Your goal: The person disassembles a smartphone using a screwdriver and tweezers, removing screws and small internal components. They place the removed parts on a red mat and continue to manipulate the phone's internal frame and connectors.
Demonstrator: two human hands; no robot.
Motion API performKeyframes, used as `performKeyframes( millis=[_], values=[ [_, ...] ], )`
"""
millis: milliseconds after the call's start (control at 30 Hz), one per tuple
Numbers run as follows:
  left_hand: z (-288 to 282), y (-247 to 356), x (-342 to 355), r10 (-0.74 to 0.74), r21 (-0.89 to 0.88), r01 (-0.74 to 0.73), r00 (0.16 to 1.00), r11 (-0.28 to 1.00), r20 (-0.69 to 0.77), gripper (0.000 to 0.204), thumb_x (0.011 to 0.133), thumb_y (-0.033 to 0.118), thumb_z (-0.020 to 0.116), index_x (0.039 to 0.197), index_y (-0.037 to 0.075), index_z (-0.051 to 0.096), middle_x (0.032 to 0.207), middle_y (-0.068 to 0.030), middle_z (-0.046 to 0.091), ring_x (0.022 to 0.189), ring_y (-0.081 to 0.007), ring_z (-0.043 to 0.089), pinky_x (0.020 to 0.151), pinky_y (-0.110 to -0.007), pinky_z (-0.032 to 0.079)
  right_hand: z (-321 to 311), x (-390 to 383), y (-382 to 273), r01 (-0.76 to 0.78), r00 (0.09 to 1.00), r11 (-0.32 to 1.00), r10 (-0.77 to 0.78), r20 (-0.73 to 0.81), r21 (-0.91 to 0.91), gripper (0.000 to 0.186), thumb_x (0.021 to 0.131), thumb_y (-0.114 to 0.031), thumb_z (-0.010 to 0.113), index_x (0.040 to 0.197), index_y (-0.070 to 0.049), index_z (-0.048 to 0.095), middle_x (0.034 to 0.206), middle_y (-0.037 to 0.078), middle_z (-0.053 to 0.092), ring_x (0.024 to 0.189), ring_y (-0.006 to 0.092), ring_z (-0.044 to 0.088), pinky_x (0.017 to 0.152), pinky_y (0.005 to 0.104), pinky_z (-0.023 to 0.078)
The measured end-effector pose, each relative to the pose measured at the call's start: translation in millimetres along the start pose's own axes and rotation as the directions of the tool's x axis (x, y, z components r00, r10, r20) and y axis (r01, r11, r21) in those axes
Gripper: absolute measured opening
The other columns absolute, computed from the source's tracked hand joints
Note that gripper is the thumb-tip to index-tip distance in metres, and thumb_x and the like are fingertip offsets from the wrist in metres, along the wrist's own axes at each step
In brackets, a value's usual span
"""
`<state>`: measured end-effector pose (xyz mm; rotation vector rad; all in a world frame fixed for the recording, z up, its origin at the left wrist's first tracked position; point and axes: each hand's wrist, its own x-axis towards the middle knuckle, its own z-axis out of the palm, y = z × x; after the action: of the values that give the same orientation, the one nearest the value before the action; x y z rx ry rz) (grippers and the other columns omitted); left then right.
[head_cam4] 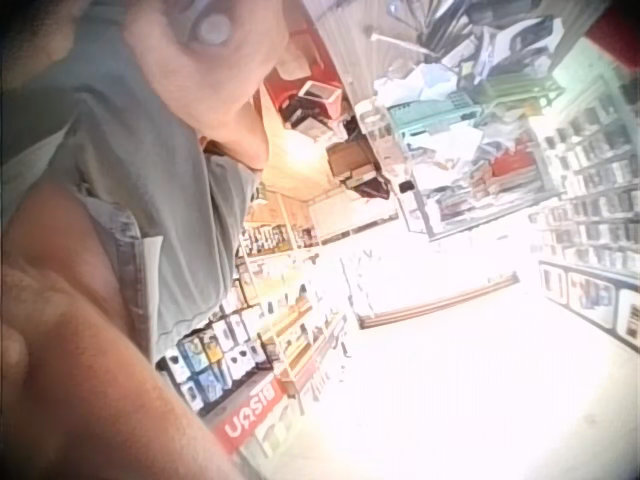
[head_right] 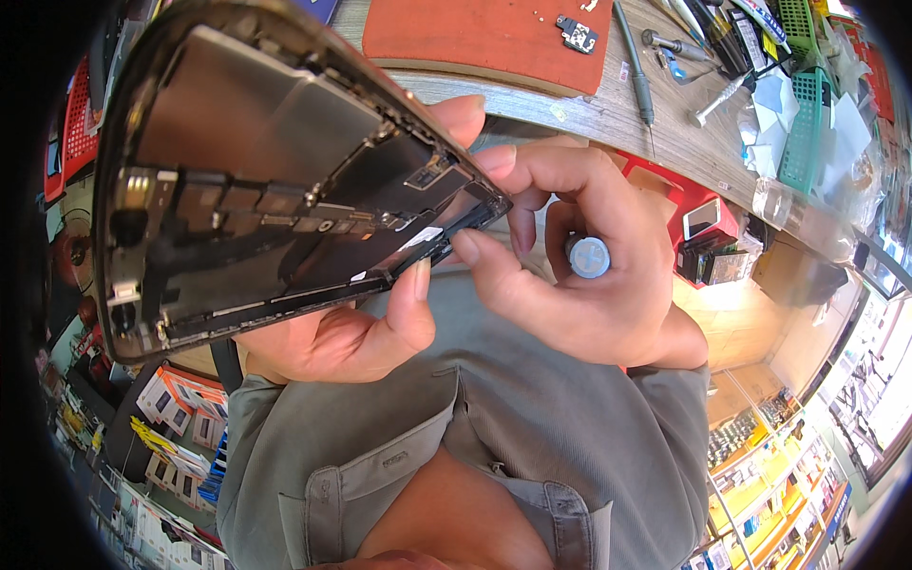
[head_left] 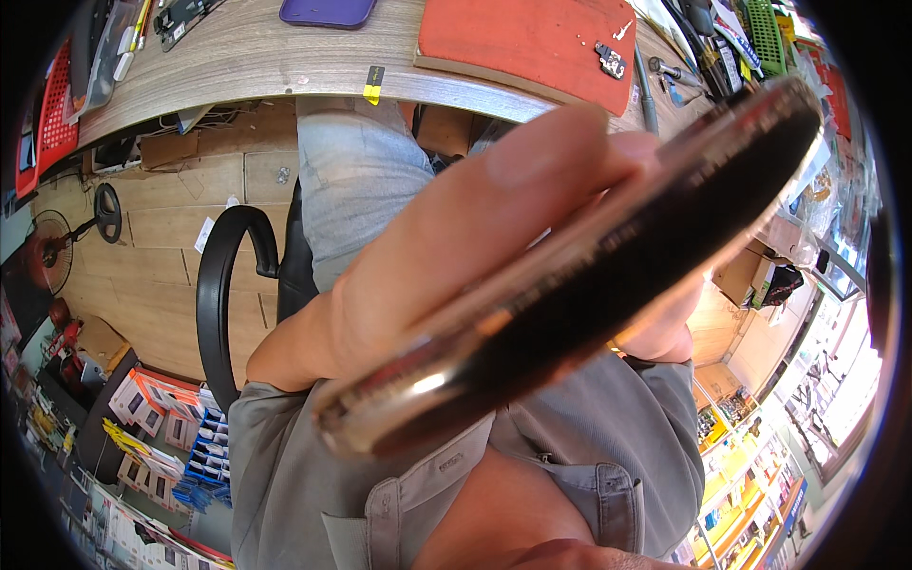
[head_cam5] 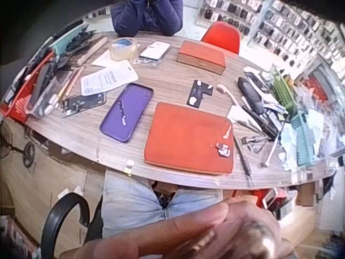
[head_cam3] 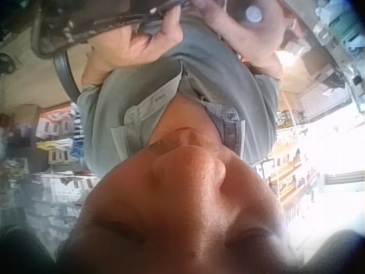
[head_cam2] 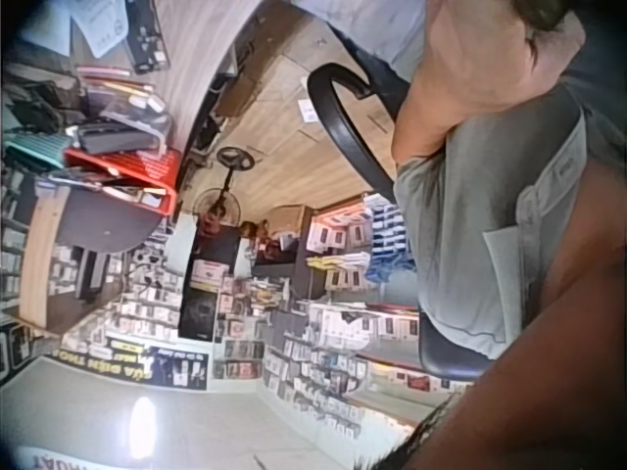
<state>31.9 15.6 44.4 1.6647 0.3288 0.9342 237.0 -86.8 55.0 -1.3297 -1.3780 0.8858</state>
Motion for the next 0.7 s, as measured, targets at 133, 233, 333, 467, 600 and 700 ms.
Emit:
performKeyframes(
  millis=[133,233,333,467,600,700],
  values=[
    [9.6,-7.1,6.5,0.019,0.007,-0.019,0.999,1.0,-0.05,0.05,0.095,0.001,0.068,0.143,-0.009,0.064,0.143,-0.0309,0.067,0.126,-0.0367,0.074,0.108,-0.044,0.06,-2.7,12.3,-15.0,0.065,0.996,0.986,-0.056,0.062,-0.155,0.052,0.083,0.005,0.092,0.13,0.004,0.068,0.091,0.001,0.072,0.064,-0.0009,0.055,0.052,0.0184,0.035],
    [9.9,-10.1,10.2,0.042,-0.01,-0.042,0.998,0.999,-0.038,0.049,0.095,0.001,0.069,0.143,-0.009,0.065,0.143,-0.031,0.068,0.126,-0.0366,0.074,0.109,-0.045,0.059,2.9,1.8,-10.9,-0.065,0.998,0.996,0.064,-0.024,-0.06,0.052,0.083,0.004,0.092,0.129,0.004,0.068,0.09,0.001,0.072,0.064,-0.0011,0.055,0.053,0.0182,0.036],
    [-2.4,-9.1,3.3,0.065,0.012,-0.065,0.998,0.998,-0.008,0.049,0.095,0.001,0.069,0.143,-0.009,0.066,0.143,-0.0311,0.069,0.127,-0.0364,0.074,0.11,-0.046,0.058,8.7,-4.0,-14.7,-0.266,0.958,0.961,0.272,-0.087,0.072,0.05,0.084,0.002,0.092,0.129,0.005,0.068,0.091,0.001,0.073,0.065,-0.0014,0.055,0.054,0.0182,0.038],
    [-4.0,4.2,-6.8,-0.101,-0.022,0.1,0.994,0.995,-0.046,0.038,0.091,0.0,0.073,0.129,-0.006,0.069,0.128,-0.021,0.075,0.119,-0.0327,0.076,0.107,-0.043,0.059,7.4,-4.0,-8.8,-0.232,0.968,0.969,0.238,-0.076,0.088,0.049,0.086,0.002,0.091,0.129,0.006,0.067,0.094,0.002,0.074,0.065,-0.0001,0.056,0.054,0.0182,0.039],
    [10.1,9.5,-12.8,-0.243,-0.299,0.181,0.952,0.937,-0.187,0.059,0.09,-0.009,0.07,0.144,-0.005,0.045,0.137,-0.0203,0.065,0.124,-0.0316,0.073,0.102,-0.042,0.064,4.7,3.6,-10.8,-0.244,0.965,0.961,0.254,-0.068,0.133,0.048,0.087,0.004,0.089,0.129,0.006,0.067,0.107,0.008,0.076,0.074,0.0022,0.059,0.057,0.0183,0.041],
    [9.8,9.7,-11.6,-0.336,-0.49,0.201,0.919,0.848,-0.204,0.084,0.091,-0.016,0.065,0.161,-0.003,0.021,0.149,-0.0219,0.053,0.132,-0.0341,0.069,0.101,-0.044,0.068,-9.7,8.4,-20.5,-0.155,0.964,0.971,0.189,-0.187,0.182,0.043,0.092,0.008,0.08,0.132,0.008,0.065,0.125,0.016,0.072,0.083,0.0065,0.06,0.06,0.0187,0.043]
  ],
)
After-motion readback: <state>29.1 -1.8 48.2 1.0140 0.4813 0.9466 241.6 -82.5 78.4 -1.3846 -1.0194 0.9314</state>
